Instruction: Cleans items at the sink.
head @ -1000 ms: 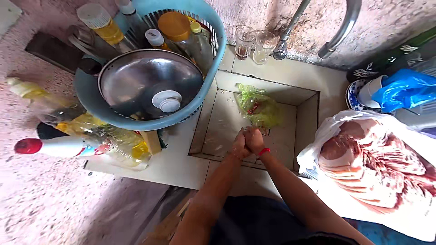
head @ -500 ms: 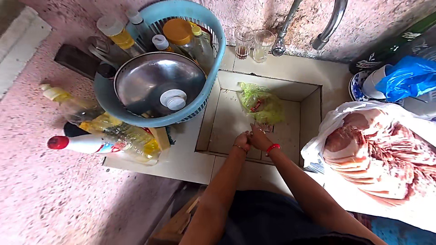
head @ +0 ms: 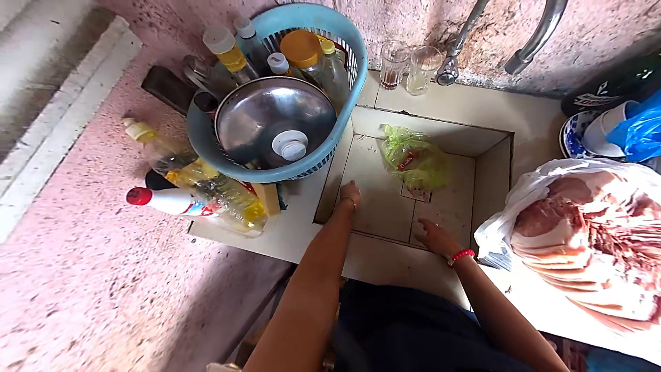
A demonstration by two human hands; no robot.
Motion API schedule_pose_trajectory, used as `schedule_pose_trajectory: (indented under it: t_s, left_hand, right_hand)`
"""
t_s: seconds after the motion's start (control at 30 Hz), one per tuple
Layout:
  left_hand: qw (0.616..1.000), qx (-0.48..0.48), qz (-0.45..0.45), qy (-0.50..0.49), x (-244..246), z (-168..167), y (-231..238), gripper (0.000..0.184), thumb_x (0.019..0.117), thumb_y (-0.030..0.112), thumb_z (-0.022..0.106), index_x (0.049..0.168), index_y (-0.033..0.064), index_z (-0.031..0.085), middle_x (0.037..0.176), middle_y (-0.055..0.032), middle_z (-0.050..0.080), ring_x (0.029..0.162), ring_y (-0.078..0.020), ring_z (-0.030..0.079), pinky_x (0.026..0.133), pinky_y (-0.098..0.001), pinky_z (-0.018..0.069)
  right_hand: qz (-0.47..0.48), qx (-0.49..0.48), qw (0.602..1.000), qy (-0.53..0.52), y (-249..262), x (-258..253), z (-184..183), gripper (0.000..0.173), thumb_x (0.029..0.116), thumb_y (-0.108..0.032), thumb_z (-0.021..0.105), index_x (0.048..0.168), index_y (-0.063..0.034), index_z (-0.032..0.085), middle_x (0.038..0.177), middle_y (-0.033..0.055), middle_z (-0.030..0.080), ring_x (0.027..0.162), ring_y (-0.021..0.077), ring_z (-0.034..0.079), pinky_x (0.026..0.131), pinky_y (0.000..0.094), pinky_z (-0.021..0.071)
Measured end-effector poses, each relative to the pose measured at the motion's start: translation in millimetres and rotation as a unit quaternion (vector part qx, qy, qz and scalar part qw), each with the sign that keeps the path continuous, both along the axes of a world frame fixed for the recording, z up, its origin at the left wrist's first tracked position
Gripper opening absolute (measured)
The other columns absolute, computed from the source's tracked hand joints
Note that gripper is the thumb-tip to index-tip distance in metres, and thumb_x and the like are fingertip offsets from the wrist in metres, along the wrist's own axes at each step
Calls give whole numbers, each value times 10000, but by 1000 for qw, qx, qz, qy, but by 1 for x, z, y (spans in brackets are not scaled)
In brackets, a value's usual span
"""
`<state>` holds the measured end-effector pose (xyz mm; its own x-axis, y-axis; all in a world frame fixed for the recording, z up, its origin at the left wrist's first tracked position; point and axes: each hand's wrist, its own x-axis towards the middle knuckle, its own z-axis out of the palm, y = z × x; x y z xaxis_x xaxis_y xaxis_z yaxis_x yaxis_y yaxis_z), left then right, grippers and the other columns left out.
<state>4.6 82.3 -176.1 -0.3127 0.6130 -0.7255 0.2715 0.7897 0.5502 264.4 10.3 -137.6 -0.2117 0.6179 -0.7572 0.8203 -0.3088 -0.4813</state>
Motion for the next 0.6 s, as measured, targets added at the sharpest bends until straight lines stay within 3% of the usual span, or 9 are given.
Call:
schedule_pose_trajectory:
  t_s: [0.1,0.2,0.27,0.37,0.5,0.6]
  left_hand:
    - [1000,-11,23,15,4,-4,-2,653,1135,432,148,1237,-72,550,918,-190,538,740,-280,517,699,-444,473]
    - [999,-31,8,30,9,4,1,681,1132,432,114,1284,-73,544,1020,-238,583,826,-321,575,755,-478,499]
    - [999,-27,-16,42,7,3,1,580,1146,352,150,1378,-53,493,1083,-253,589,875,-335,589,782,-486,503]
    - [994,-37,-75,67,-1,3,2,453,1123,131,307,1560,13,306,1248,-278,580,992,-356,632,850,-491,531]
    - [991,-41,-94,85,-1,6,1,356,1086,59,369,1403,-74,464,1211,-281,593,1005,-363,637,869,-503,532]
    - [999,-2,50,7,-1,0,-1,522,1143,304,203,1311,-70,526,1058,-235,568,858,-320,565,779,-490,499]
  right_hand:
    - [30,-4,999,-24,-1,-3,0,557,1056,-228,554,1528,27,404,1488,307,481,1375,434,490,1147,561,375]
    - [58,12,998,-36,1,-7,2,519,1070,-225,520,1520,15,426,1478,289,500,1375,419,496,1149,551,375]
    - [57,6,998,-38,0,-7,2,506,1073,-228,516,1511,13,443,1447,286,530,1340,412,527,1133,547,387]
    - [44,4,999,-32,0,-6,2,491,1080,-224,497,1507,13,449,1425,282,549,1319,405,544,1124,537,395]
    - [44,4,999,-31,0,-5,0,481,1086,-227,483,1503,10,454,1407,273,565,1299,391,561,1113,534,404]
    - [44,7,999,-27,0,-4,0,479,1085,-227,479,1496,19,462,1384,276,583,1279,394,578,1107,544,409]
